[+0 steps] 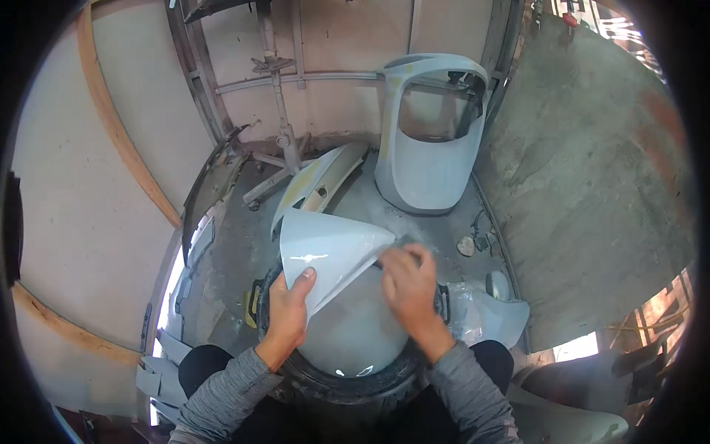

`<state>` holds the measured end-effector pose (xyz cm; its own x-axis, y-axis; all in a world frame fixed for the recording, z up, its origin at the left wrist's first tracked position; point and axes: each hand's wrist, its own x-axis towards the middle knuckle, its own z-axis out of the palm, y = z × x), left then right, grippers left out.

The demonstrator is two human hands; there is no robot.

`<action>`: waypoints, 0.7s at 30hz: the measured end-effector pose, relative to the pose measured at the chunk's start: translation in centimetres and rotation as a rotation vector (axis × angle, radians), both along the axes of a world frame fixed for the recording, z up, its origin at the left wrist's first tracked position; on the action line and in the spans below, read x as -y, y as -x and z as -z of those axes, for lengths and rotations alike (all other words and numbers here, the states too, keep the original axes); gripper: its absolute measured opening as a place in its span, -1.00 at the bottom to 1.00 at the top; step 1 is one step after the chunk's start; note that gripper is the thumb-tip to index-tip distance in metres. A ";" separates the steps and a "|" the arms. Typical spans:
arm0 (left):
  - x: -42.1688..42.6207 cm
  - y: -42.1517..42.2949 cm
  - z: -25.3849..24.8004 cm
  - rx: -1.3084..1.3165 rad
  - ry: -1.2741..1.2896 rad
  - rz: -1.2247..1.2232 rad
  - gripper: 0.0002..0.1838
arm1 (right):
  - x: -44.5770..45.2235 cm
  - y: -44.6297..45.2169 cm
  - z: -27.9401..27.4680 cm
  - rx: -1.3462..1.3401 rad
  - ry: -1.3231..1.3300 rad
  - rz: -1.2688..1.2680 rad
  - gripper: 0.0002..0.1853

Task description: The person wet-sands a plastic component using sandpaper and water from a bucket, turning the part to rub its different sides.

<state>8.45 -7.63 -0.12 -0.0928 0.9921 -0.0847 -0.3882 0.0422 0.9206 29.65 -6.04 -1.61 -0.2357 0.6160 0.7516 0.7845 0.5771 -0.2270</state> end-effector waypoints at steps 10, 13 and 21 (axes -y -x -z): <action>-0.3 0.8 -1.3 -0.076 -0.068 0.045 -0.60 | 0.2 0.1 -0.5 -0.037 -0.034 0.064 -0.70; -1.0 1.7 -0.6 -0.193 -0.067 -0.042 -0.60 | 1.2 1.3 0.6 -0.115 0.054 0.061 -0.72; -1.4 3.2 3.0 -0.194 0.017 0.138 -0.63 | -0.6 0.0 5.2 -0.773 0.664 0.149 -0.79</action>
